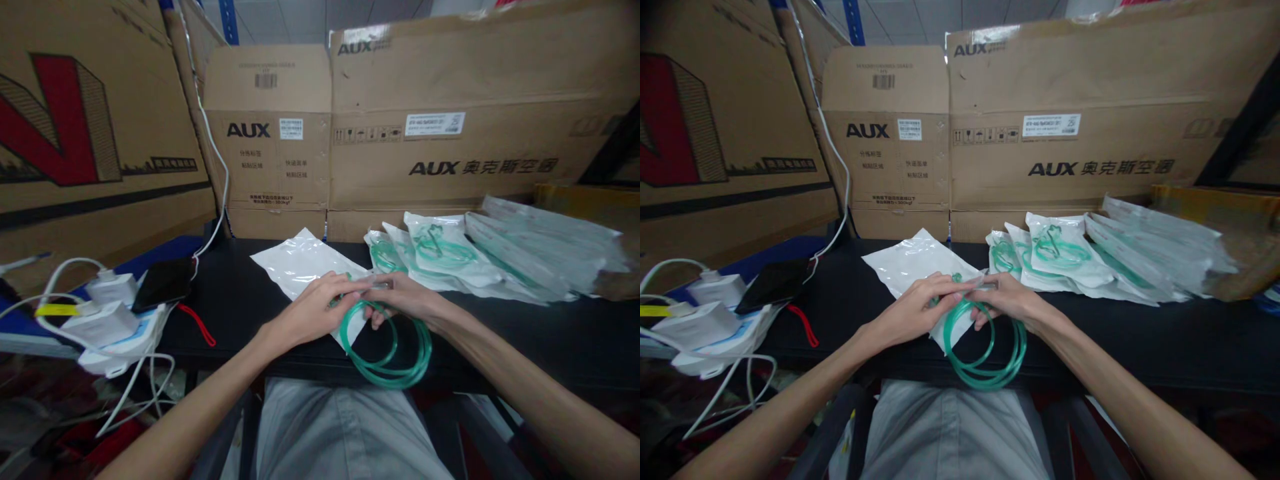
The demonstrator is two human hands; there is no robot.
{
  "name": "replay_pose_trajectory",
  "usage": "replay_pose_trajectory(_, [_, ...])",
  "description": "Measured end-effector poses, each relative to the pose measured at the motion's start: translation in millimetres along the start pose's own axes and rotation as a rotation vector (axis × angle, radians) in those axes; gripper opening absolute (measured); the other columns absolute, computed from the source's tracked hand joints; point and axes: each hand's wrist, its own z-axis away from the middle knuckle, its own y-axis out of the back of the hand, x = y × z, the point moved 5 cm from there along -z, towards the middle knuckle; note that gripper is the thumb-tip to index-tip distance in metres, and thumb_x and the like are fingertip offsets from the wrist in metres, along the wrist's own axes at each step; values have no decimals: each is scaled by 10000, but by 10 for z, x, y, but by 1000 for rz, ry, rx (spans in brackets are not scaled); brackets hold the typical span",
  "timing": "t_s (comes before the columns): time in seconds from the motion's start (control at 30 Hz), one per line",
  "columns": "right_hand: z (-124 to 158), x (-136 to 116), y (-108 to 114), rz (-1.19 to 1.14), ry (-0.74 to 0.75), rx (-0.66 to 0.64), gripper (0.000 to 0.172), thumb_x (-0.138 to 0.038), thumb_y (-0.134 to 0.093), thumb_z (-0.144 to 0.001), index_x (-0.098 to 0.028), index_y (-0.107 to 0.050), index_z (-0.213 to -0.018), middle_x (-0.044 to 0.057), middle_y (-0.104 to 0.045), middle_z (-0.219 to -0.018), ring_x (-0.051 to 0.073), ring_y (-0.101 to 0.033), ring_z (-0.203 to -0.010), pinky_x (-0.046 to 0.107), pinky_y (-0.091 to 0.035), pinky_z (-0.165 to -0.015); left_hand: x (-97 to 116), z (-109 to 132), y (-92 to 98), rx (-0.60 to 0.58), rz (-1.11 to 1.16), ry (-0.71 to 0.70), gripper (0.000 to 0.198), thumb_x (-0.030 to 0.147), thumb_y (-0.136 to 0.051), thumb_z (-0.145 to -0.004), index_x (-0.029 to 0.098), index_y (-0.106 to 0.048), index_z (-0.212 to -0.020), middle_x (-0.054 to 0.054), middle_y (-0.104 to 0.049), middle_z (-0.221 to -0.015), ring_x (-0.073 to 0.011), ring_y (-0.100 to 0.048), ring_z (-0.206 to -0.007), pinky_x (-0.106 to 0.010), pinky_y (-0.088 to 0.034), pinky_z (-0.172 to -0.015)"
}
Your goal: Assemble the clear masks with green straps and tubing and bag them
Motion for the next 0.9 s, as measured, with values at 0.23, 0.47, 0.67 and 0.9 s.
replay_pose_trajectory(0.23, [128, 102, -34, -288, -30, -11, 204, -259, -790, -806, -128, -690, -926, 62, -760, -829, 170, -745, -676, 206, -612, -559, -59, 68, -98, -13, 3, 24, 389, 173, -455, -1016, 225, -613, -1368, -55, -708, -1113, -181, -638, -1011, -289, -472, -931])
replay_pose_trajectory(0.47, [709, 228, 37, -585, -7, 212, 318, -191, -853, -728, -117, -762, -1025, 126, -757, -1149, 247, -680, -1168, 248, -557, -999, -133, 101, -106, 65, -100, 168, 369, 147, -504, -962, 158, -665, -1294, -73, -731, -1123, -200, -681, -957, -309, -490, -953])
replay_pose_trajectory(0.67, [640, 156, -96, -549, 31, 217, 431, -143, -862, -728, -155, -733, -1138, 81, -772, -1101, 194, -715, -1080, 242, -528, -1016, 44, 54, -154, 39, -58, 40, 348, 177, -459, -1015, 170, -665, -1296, -66, -708, -1040, -183, -663, -960, -279, -497, -892])
replay_pose_trajectory(0.9, [273, 226, -213, -643, 166, 253, 227, -126, -822, -685, -157, -755, -900, 60, -769, -1010, 220, -699, -1056, 303, -533, -988, 129, 45, -214, 53, -8, -26, 317, 149, -488, -1001, 149, -687, -1248, -71, -714, -1056, -178, -656, -963, -276, -498, -886])
